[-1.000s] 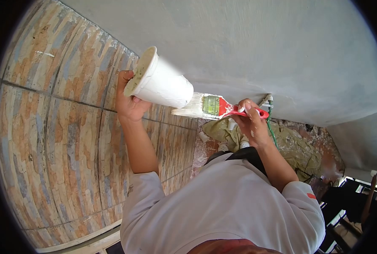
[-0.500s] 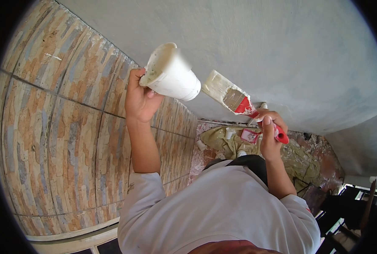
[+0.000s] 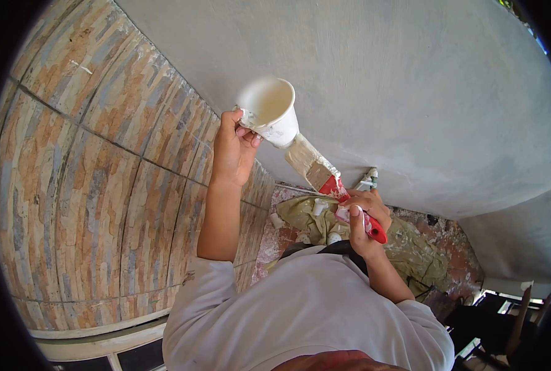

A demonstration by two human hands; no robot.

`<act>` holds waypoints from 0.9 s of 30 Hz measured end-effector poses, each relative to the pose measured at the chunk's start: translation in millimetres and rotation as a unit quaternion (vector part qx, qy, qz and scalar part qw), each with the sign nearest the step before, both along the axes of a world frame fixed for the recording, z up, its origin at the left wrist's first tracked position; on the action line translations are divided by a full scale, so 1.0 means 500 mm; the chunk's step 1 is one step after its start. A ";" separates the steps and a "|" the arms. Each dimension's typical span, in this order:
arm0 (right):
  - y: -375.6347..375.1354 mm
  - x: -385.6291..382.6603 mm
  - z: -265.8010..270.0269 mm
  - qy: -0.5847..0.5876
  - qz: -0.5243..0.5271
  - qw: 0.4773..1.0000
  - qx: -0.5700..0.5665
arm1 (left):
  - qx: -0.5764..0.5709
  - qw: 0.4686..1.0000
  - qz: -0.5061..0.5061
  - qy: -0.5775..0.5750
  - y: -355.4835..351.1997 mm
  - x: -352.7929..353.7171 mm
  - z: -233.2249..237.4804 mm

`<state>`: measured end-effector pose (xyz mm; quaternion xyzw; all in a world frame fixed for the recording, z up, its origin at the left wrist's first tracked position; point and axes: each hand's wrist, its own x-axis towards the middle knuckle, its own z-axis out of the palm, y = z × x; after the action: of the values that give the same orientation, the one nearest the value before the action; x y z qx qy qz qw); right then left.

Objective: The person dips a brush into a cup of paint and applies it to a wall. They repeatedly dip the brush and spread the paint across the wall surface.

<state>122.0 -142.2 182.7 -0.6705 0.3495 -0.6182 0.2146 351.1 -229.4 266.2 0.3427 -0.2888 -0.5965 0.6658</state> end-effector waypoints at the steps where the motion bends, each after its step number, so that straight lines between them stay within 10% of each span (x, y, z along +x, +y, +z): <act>1: -0.001 -0.003 0.000 -0.005 0.018 1.000 0.008 | 0.007 1.000 0.016 -0.015 0.002 -0.006 0.002; 7: -0.027 -0.005 0.007 0.039 0.115 0.993 -0.008 | -0.013 0.998 0.031 -0.046 -0.002 -0.010 -0.009; 17: -0.083 -0.057 -0.015 -0.001 -0.037 0.999 -0.009 | -0.002 0.997 0.051 -0.049 0.022 0.014 -0.012; 19: -0.082 -0.057 -0.020 -0.177 -0.037 0.975 0.131 | 0.019 0.996 0.063 -0.058 0.029 0.004 -0.001; 27: -0.067 -0.047 0.016 -0.258 0.083 0.909 0.317 | 0.030 0.994 -0.009 -0.109 0.037 -0.006 -0.045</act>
<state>98.5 -175.6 190.6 -0.4111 0.4029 -0.6058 0.5493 348.4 -210.9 243.7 0.4230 -0.3447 -0.5702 0.6140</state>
